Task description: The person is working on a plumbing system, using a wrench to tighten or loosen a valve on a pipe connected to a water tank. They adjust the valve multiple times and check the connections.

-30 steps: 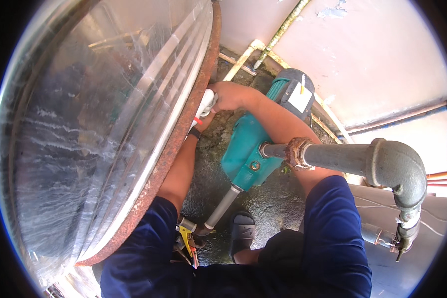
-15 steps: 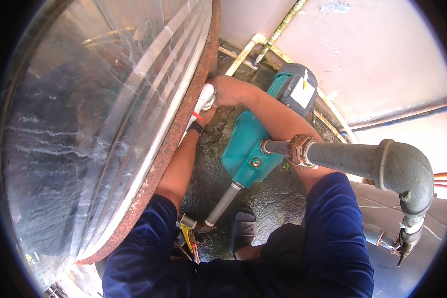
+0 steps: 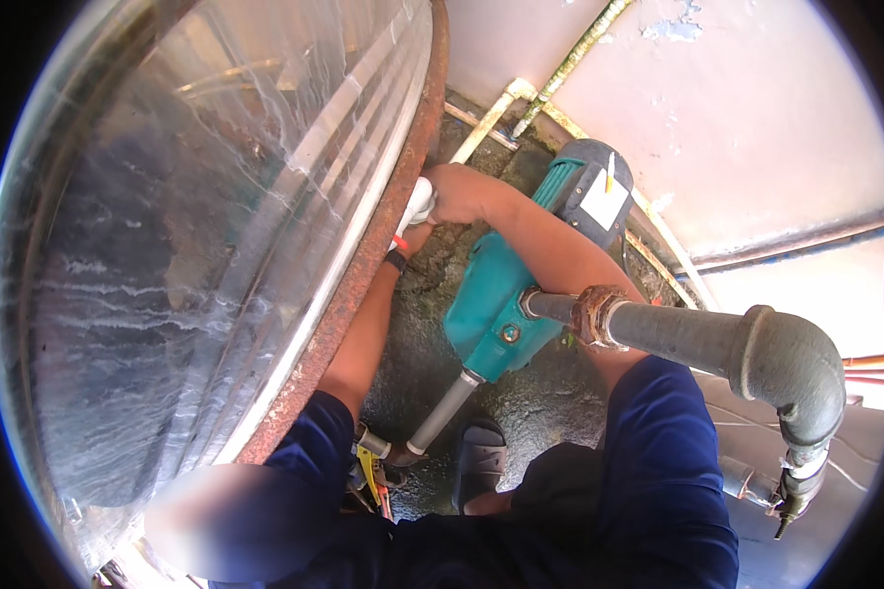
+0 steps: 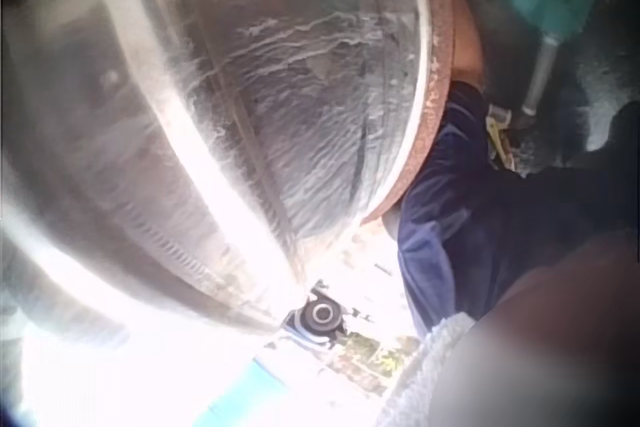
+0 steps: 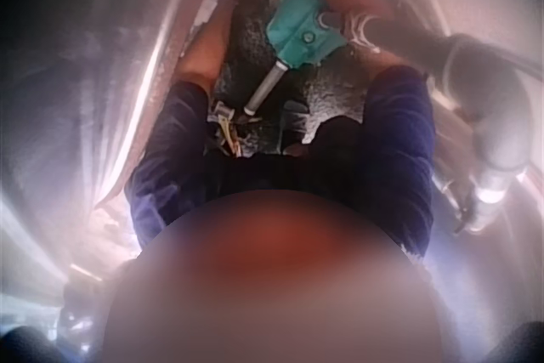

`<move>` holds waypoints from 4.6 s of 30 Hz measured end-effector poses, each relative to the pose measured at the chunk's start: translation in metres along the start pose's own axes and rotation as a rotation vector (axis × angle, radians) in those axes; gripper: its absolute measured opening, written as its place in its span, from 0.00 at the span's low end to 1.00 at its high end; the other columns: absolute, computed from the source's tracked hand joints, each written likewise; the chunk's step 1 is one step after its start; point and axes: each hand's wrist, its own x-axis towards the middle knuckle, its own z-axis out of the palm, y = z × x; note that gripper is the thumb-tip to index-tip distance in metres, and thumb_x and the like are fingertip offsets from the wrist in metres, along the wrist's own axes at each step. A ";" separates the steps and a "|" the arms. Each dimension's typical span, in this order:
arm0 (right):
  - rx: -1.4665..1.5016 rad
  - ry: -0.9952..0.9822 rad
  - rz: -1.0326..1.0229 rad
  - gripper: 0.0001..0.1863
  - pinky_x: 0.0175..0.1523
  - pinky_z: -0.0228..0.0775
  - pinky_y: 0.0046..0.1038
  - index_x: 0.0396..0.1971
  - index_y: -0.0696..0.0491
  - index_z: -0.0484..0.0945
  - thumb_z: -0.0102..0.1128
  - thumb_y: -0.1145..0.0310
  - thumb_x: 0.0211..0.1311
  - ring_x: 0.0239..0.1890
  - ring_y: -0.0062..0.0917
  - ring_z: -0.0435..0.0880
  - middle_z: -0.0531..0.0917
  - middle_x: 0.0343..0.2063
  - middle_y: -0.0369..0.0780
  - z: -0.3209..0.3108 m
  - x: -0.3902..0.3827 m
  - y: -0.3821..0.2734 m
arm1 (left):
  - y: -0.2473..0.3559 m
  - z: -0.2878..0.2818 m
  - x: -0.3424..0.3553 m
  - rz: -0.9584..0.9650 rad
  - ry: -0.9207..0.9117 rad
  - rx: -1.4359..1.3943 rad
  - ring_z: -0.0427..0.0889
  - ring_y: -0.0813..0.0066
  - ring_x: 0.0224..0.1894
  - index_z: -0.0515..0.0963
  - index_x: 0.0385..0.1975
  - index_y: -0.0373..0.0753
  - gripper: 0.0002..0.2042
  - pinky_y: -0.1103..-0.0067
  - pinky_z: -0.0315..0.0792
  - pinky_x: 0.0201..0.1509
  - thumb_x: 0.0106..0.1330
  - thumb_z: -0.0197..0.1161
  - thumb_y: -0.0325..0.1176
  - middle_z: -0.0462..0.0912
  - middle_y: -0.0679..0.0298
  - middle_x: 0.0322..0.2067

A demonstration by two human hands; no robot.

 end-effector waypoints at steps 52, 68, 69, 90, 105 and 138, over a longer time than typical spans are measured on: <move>0.061 -0.039 -0.099 0.32 0.57 0.76 0.38 0.50 0.57 0.80 0.80 0.69 0.39 0.51 0.46 0.84 0.86 0.45 0.50 0.003 0.002 0.015 | 0.128 -0.074 -0.019 -0.475 -0.258 0.145 0.78 0.58 0.61 0.75 0.61 0.38 0.33 0.67 0.69 0.64 0.69 0.60 0.61 0.82 0.54 0.57; 0.094 -0.021 -0.111 0.31 0.58 0.75 0.38 0.50 0.57 0.81 0.78 0.68 0.40 0.52 0.47 0.84 0.86 0.45 0.51 0.002 0.005 0.015 | 0.122 -0.062 -0.009 -0.044 -0.103 0.073 0.78 0.53 0.62 0.75 0.62 0.38 0.25 0.65 0.72 0.63 0.72 0.61 0.48 0.81 0.52 0.57; 0.093 -0.023 -0.106 0.31 0.58 0.75 0.38 0.51 0.56 0.80 0.77 0.69 0.42 0.52 0.45 0.84 0.86 0.45 0.50 0.000 0.005 0.015 | 0.121 -0.061 -0.008 -0.013 -0.092 0.089 0.78 0.53 0.62 0.75 0.61 0.39 0.24 0.65 0.72 0.62 0.72 0.61 0.48 0.81 0.52 0.57; 0.104 -0.046 -0.122 0.31 0.57 0.75 0.38 0.53 0.56 0.79 0.77 0.64 0.46 0.52 0.42 0.85 0.86 0.47 0.48 -0.006 -0.002 0.016 | 0.096 -0.060 -0.013 -0.036 -0.083 0.059 0.84 0.64 0.49 0.79 0.52 0.38 0.23 0.69 0.74 0.51 0.67 0.68 0.50 0.86 0.58 0.46; 0.088 -0.030 -0.099 0.27 0.55 0.76 0.40 0.50 0.57 0.79 0.74 0.67 0.47 0.52 0.46 0.83 0.86 0.46 0.49 -0.007 0.000 0.005 | 0.124 -0.060 -0.006 -0.096 -0.087 0.120 0.83 0.54 0.55 0.79 0.54 0.34 0.26 0.65 0.75 0.55 0.69 0.63 0.53 0.85 0.50 0.50; 0.158 -0.016 -0.106 0.26 0.52 0.78 0.35 0.50 0.59 0.82 0.73 0.71 0.46 0.47 0.38 0.87 0.88 0.42 0.48 -0.008 0.001 0.006 | 0.143 -0.060 0.003 -0.124 -0.050 0.138 0.81 0.50 0.58 0.76 0.58 0.35 0.30 0.63 0.73 0.59 0.67 0.66 0.53 0.83 0.48 0.54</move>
